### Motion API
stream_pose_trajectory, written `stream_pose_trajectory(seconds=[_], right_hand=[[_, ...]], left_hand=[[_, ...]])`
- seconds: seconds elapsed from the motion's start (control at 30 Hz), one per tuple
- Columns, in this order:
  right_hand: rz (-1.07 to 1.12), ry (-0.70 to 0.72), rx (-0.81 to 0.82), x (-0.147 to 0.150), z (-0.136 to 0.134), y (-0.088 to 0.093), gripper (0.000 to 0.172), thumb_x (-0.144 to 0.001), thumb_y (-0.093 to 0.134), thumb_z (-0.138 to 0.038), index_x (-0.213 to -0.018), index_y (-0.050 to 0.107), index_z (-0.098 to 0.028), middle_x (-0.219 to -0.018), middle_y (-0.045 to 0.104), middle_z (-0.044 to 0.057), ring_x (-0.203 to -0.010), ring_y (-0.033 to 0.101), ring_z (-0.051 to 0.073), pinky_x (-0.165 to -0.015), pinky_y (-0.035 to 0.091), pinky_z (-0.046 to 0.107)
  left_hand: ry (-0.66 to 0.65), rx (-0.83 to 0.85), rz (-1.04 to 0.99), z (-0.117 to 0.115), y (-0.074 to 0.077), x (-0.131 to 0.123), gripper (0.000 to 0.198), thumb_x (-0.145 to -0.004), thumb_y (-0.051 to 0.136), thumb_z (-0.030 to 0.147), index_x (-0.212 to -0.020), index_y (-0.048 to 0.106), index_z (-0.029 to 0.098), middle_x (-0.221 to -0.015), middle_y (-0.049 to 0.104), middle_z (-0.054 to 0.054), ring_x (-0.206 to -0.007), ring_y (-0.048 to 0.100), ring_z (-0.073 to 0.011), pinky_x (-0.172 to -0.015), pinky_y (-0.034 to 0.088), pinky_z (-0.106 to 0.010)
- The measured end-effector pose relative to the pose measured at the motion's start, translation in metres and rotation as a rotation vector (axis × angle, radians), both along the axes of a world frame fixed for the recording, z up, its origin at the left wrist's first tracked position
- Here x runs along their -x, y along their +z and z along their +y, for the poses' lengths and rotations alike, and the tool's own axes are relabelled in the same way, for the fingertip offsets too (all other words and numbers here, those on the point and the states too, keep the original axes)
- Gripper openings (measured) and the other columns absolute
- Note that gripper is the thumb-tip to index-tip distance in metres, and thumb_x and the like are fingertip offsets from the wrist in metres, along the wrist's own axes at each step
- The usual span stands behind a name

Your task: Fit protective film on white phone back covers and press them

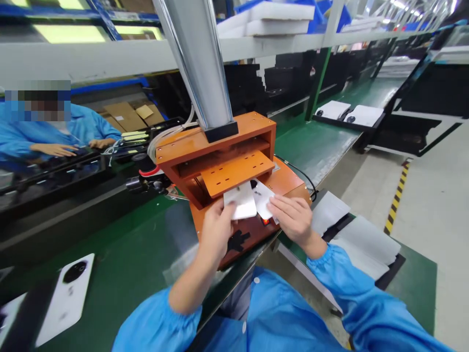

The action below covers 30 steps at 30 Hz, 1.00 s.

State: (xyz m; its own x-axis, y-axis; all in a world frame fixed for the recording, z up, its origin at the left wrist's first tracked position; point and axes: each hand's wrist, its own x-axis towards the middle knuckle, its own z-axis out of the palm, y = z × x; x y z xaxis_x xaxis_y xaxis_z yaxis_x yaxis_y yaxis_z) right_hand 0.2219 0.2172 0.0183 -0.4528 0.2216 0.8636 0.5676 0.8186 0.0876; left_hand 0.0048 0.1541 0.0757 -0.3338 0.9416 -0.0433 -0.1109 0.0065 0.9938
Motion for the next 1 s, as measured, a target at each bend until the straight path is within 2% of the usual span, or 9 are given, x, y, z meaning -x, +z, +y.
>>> stream_pose_trajectory(seconds=[0.07,0.17,0.3,0.4,0.53,0.7,0.8,0.9,1.0], right_hand=[[-0.032,0.05,0.002,0.015,0.015,0.005,0.028,-0.099,0.055,-0.015,-0.119,0.071,-0.024,-0.119,0.076,0.006,-0.117,0.069,0.02,-0.087,0.05,0.035],[-0.152,0.106,0.066,0.038,0.036,0.014,0.029,-0.102,0.048,-0.018,-0.119,0.071,-0.023,-0.121,0.075,0.006,-0.116,0.068,0.02,-0.09,0.048,0.038],[-0.284,0.116,0.151,0.057,0.048,0.025,0.03,-0.102,0.049,-0.017,-0.122,0.07,-0.024,-0.119,0.076,0.003,-0.109,0.069,0.021,-0.089,0.045,0.041],[-0.334,0.116,0.205,0.059,0.046,0.031,0.025,-0.102,0.052,-0.02,-0.117,0.072,-0.023,-0.114,0.077,0.004,-0.105,0.069,0.021,-0.088,0.044,0.04],[-0.386,0.175,0.343,0.054,0.046,0.04,0.023,-0.101,0.055,-0.022,-0.114,0.075,-0.021,-0.115,0.077,0.004,-0.104,0.069,0.021,-0.091,0.048,0.039],[-0.483,0.244,0.515,0.053,0.046,0.059,0.029,-0.1,0.059,-0.035,-0.118,0.073,-0.017,-0.123,0.073,0.007,-0.117,0.065,0.025,-0.101,0.049,0.042],[-0.493,0.194,0.564,0.058,0.037,0.063,0.034,-0.1,0.058,-0.039,-0.118,0.072,-0.014,-0.124,0.072,0.01,-0.12,0.064,0.027,-0.105,0.046,0.046],[-0.364,0.113,0.499,0.054,0.02,0.046,0.031,-0.101,0.054,-0.035,-0.121,0.07,-0.017,-0.133,0.067,0.012,-0.122,0.061,0.028,-0.108,0.041,0.049],[-0.026,-0.066,0.396,0.026,0.001,0.008,0.034,-0.1,0.049,-0.027,-0.13,0.065,-0.021,-0.134,0.064,0.012,-0.122,0.06,0.028,-0.105,0.041,0.05]], left_hand=[[-0.067,0.036,0.071,-0.045,-0.009,0.003,0.025,-0.088,0.059,0.042,-0.089,0.065,0.017,-0.071,0.06,-0.001,-0.062,0.05,-0.0126,-0.054,0.036,-0.022],[-0.075,0.079,0.277,-0.108,-0.028,0.011,0.038,-0.096,0.05,0.047,-0.07,0.055,0.02,-0.063,0.05,0.0,-0.059,0.045,-0.0136,-0.054,0.032,-0.025],[-0.107,-0.017,0.444,-0.151,-0.052,0.023,0.04,-0.1,0.04,0.038,-0.065,0.048,0.021,-0.067,0.048,-0.002,-0.063,0.047,-0.0159,-0.06,0.035,-0.03],[-0.207,-0.123,0.602,-0.155,-0.064,0.029,0.031,-0.099,0.038,0.025,-0.072,0.052,0.021,-0.074,0.055,-0.004,-0.074,0.052,-0.0188,-0.069,0.041,-0.033],[-0.266,-0.281,0.863,-0.151,-0.072,0.035,0.02,-0.093,0.043,0.015,-0.084,0.06,0.02,-0.107,0.068,-0.011,-0.101,0.055,-0.0258,-0.089,0.045,-0.043],[-0.258,-0.342,1.069,-0.15,-0.074,0.036,0.016,-0.087,0.047,0.011,-0.08,0.058,0.02,-0.134,0.065,-0.01,-0.125,0.049,-0.0319,-0.101,0.039,-0.05],[-0.245,-0.354,1.16,-0.147,-0.073,0.036,0.017,-0.087,0.047,0.011,-0.079,0.059,0.02,-0.145,0.059,-0.009,-0.134,0.044,-0.0349,-0.104,0.034,-0.052],[-0.227,-0.365,1.239,-0.142,-0.074,0.035,0.018,-0.088,0.047,0.012,-0.079,0.061,0.021,-0.15,0.056,-0.009,-0.139,0.041,-0.036,-0.105,0.029,-0.052],[-0.149,-0.384,1.304,-0.139,-0.081,0.034,0.017,-0.088,0.048,0.013,-0.079,0.059,0.021,-0.149,0.057,-0.01,-0.14,0.042,-0.0353,-0.105,0.027,-0.051]])
